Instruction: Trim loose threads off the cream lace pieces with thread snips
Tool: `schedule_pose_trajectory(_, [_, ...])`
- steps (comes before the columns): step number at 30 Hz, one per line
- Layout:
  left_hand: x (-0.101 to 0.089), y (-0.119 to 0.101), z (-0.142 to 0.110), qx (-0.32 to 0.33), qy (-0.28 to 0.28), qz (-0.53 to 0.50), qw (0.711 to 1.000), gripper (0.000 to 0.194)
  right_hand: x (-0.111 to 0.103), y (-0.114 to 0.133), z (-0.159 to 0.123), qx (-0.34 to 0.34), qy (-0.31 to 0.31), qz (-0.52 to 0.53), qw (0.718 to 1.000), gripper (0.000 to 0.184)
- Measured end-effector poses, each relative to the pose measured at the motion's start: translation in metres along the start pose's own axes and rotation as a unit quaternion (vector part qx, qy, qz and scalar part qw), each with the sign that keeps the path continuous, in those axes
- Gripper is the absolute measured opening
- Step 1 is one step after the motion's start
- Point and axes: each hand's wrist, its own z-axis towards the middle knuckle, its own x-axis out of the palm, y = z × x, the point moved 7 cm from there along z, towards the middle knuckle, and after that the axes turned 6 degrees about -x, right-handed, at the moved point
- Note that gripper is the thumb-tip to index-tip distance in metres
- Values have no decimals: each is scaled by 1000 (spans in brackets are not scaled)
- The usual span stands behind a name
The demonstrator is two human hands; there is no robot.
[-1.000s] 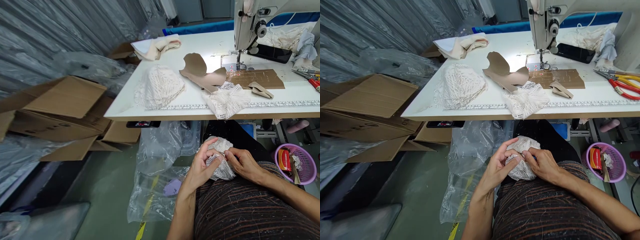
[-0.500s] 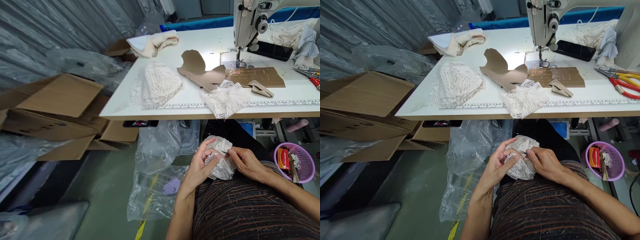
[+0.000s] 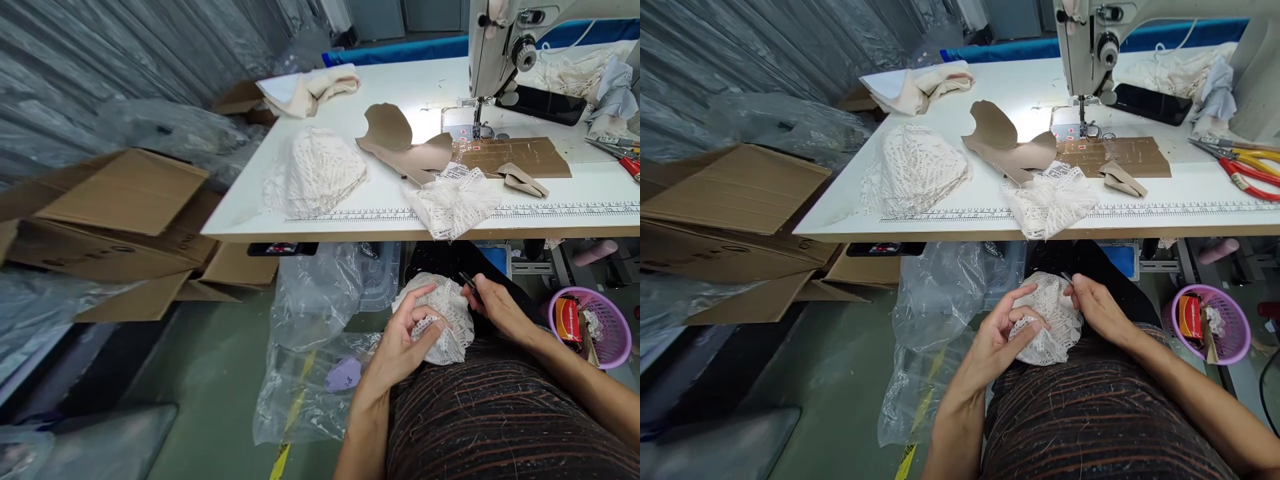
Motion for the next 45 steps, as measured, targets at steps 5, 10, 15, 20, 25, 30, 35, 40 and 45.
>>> schedule_pose_trajectory(5, [-2,4,-22,-15,47,25,998,50,-4,-13,17,47,-16,-50,998,55])
schedule_pose_trajectory(10, [-25,6,-21,-34,-27,25,999,48,15,-17,23,61,-23,4,998,35])
schedule_pose_trajectory(15, [-44,-14,-1,54,-123,76,988,38,13,10,12,-10,2,71,997,36])
schedule_pose_trajectory(20, [-25,-39,23,134,-52,87,986,48,10,42,-3,-19,112,110,987,39])
schedule_pose_trajectory(25, [6,-49,29,165,47,98,980,40,6,60,-10,-37,150,98,983,36])
schedule_pose_trajectory(30, [10,-47,26,149,37,56,987,32,4,61,-13,-51,120,82,988,26])
schedule_pose_trajectory(35, [9,-30,27,47,46,33,997,31,3,55,-14,-55,99,49,992,27])
schedule_pose_trajectory(40, [7,-23,31,37,47,31,998,35,-2,52,-5,-73,49,34,996,35])
schedule_pose_trajectory(45, [5,-17,33,32,18,40,999,32,-2,56,0,-123,9,12,992,39])
